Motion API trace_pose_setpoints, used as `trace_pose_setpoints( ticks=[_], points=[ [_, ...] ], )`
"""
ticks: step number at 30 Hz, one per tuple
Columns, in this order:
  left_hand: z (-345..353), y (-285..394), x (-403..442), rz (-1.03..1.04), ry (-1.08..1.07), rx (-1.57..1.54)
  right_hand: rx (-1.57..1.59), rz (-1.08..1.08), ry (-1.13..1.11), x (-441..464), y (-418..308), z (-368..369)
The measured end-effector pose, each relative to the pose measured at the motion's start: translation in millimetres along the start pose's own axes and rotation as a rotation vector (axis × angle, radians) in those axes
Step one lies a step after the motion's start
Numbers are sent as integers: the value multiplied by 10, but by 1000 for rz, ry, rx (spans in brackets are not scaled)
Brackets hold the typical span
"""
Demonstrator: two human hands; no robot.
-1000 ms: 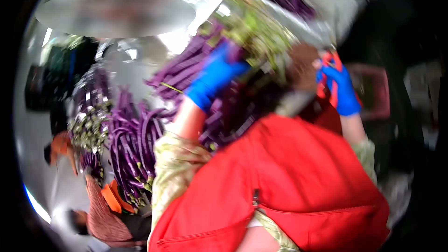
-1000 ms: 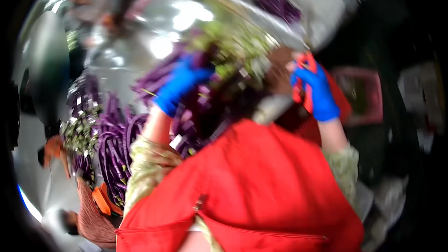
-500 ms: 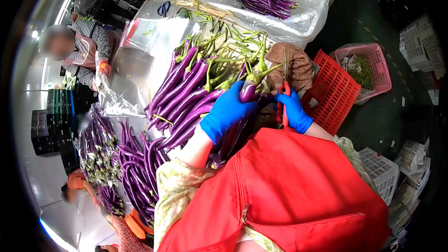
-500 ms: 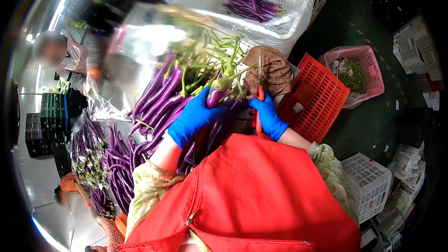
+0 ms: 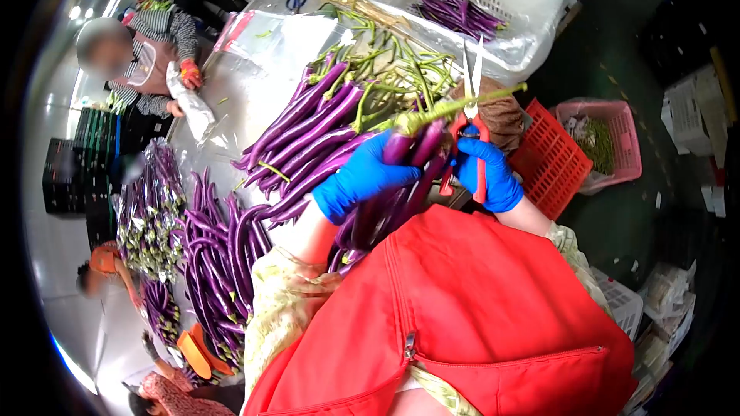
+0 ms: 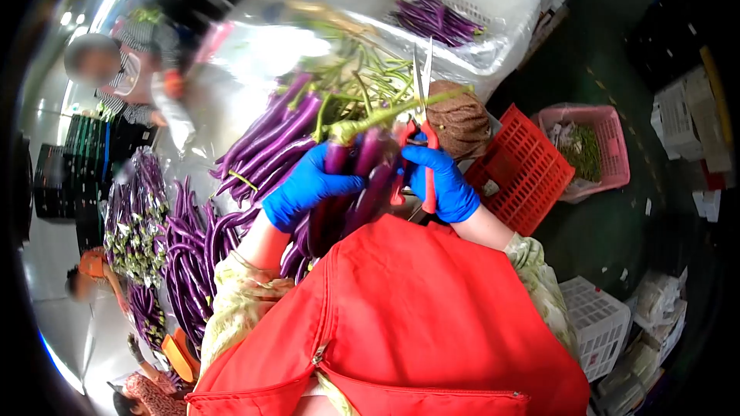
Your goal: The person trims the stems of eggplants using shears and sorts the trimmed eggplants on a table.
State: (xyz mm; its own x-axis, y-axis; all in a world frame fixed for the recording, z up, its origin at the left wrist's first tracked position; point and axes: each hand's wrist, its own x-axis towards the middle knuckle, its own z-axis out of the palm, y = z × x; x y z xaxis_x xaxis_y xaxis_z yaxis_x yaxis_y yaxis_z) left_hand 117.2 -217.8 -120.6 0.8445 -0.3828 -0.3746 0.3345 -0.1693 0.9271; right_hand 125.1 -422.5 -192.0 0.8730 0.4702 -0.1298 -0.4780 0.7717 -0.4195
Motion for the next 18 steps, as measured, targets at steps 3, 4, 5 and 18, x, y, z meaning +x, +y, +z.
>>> trace_pose_setpoints(
  ticks=[3,4,5,18],
  points=[
    [-85,448,-264,10,16,-238,-562,-13,50,103,-148,472],
    [-144,451,-307,68,28,-279,-642,-22,57,121,-164,707],
    [-144,487,-367,43,82,-332,-686,133,91,103,-308,905],
    [-494,218,-727,301,344,-448,-664,-327,-58,757,82,1465]
  ],
)
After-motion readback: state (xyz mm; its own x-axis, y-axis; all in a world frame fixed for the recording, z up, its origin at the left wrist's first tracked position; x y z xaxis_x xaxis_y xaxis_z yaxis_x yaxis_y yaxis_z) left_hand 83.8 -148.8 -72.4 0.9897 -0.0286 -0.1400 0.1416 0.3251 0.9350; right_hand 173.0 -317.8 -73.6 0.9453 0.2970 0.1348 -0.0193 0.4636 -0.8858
